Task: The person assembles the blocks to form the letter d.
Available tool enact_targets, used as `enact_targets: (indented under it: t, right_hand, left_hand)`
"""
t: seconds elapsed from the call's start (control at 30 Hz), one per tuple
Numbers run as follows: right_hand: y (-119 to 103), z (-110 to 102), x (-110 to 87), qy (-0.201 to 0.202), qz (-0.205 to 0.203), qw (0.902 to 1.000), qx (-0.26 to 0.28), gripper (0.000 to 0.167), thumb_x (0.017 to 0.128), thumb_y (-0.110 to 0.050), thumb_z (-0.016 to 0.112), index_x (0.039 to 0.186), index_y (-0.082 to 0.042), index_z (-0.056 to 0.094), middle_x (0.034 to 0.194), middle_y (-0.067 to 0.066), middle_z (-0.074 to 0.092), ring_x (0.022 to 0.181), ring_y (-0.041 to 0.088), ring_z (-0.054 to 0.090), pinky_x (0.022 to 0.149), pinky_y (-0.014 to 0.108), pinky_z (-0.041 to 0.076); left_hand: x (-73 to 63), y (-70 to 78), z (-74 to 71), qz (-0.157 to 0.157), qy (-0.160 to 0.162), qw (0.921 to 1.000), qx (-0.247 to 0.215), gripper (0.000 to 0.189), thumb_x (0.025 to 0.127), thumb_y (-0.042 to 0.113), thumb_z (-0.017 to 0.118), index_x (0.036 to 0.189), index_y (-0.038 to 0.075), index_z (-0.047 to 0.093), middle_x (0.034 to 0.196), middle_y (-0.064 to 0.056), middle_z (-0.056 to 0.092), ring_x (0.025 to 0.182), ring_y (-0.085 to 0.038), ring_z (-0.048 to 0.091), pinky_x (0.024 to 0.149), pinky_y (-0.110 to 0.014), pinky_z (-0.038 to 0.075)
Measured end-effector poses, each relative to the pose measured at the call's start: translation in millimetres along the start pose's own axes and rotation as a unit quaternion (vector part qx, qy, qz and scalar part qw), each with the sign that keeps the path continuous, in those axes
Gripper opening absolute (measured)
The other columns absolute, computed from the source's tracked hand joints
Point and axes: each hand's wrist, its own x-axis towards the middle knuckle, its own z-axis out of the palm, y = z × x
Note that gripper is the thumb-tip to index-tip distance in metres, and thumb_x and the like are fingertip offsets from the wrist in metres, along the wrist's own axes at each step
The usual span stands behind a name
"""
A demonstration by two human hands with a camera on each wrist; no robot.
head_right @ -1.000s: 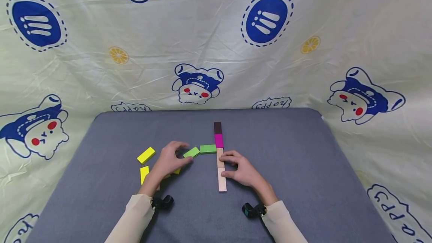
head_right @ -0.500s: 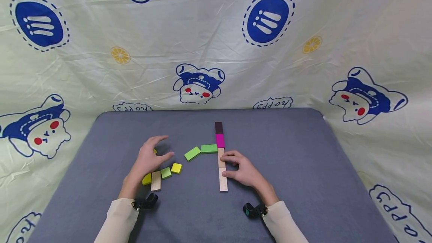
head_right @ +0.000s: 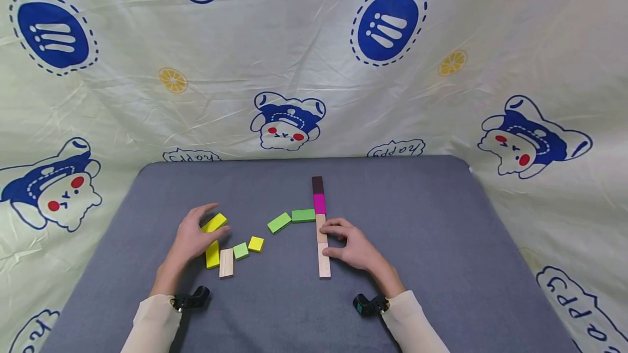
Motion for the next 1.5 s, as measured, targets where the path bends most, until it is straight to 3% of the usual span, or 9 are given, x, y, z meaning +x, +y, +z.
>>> enact_targets:
  t: [0.3, 0.53, 0.83, 1.2, 1.5]
  right_hand:
    - [-2.4, -0.8, 0.2, 0.0, 0.0, 1.0, -0.003, 0.046, 0.085, -0.022, 0.086, 0.128, -0.011, 0.072, 0.135, 0.005, 0.062, 0.128, 0.029, 0.056, 0.104, 0.04, 0.048]
    - [-2.3, 0.0, 1.0, -0.002, -0.001, 1.0, -0.003, 0.046, 0.085, -0.022, 0.086, 0.128, -0.012, 0.072, 0.136, 0.005, 0.062, 0.127, 0.029, 0.056, 0.103, 0.036, 0.048]
    - [-2.4, 0.2, 2.1, -0.002, 0.0, 1.0, -0.002, 0.045, 0.085, -0.022, 0.085, 0.128, -0.012, 0.072, 0.135, 0.005, 0.062, 0.128, 0.029, 0.056, 0.105, 0.039, 0.047]
    - [-0.3, 0.8, 1.1, -0.001, 0.006, 1.0, 0.003, 0.046, 0.085, -0.023, 0.085, 0.128, -0.013, 0.072, 0.135, 0.004, 0.062, 0.127, 0.028, 0.056, 0.102, 0.037, 0.047]
    - [-0.8, 0.3, 1.5, -0.001, 0.008, 1.0, 0.004, 0.046, 0.085, -0.022, 0.085, 0.128, -0.012, 0.072, 0.135, 0.004, 0.062, 0.127, 0.028, 0.056, 0.102, 0.038, 0.047]
  left_hand:
    - [-0.3, -11.5, -0.6, -0.011, 0.021, 0.9997, 0.006, 0.062, 0.092, 0.025, 0.074, 0.144, 0.0, 0.053, 0.145, -0.026, 0.049, 0.127, -0.043, 0.054, 0.105, -0.057, 0.046]
    - [2.8, -13.7, -0.7, -0.015, 0.025, 0.9995, 0.015, 0.057, 0.092, 0.02, 0.074, 0.141, -0.001, 0.056, 0.139, -0.026, 0.055, 0.119, -0.04, 0.057, 0.101, -0.055, 0.048]
    - [4.2, -16.8, 1.4, -0.014, 0.04, 0.9989, 0.02, 0.047, 0.087, 0.012, 0.077, 0.131, -0.001, 0.065, 0.116, -0.019, 0.067, 0.1, -0.032, 0.059, 0.087, -0.045, 0.049]
    - [-1.0, -14.8, 0.2, -0.008, 0.043, 0.999, 0.007, 0.042, 0.089, 0.013, 0.077, 0.128, 0.001, 0.069, 0.12, -0.019, 0.069, 0.101, -0.031, 0.06, 0.089, -0.045, 0.05]
    - [-6.5, -1.8, 4.7, 0.01, 0.055, 0.9984, -0.007, 0.044, 0.087, 0.013, 0.079, 0.129, 0.002, 0.07, 0.119, -0.018, 0.069, 0.1, -0.031, 0.062, 0.087, -0.043, 0.052]
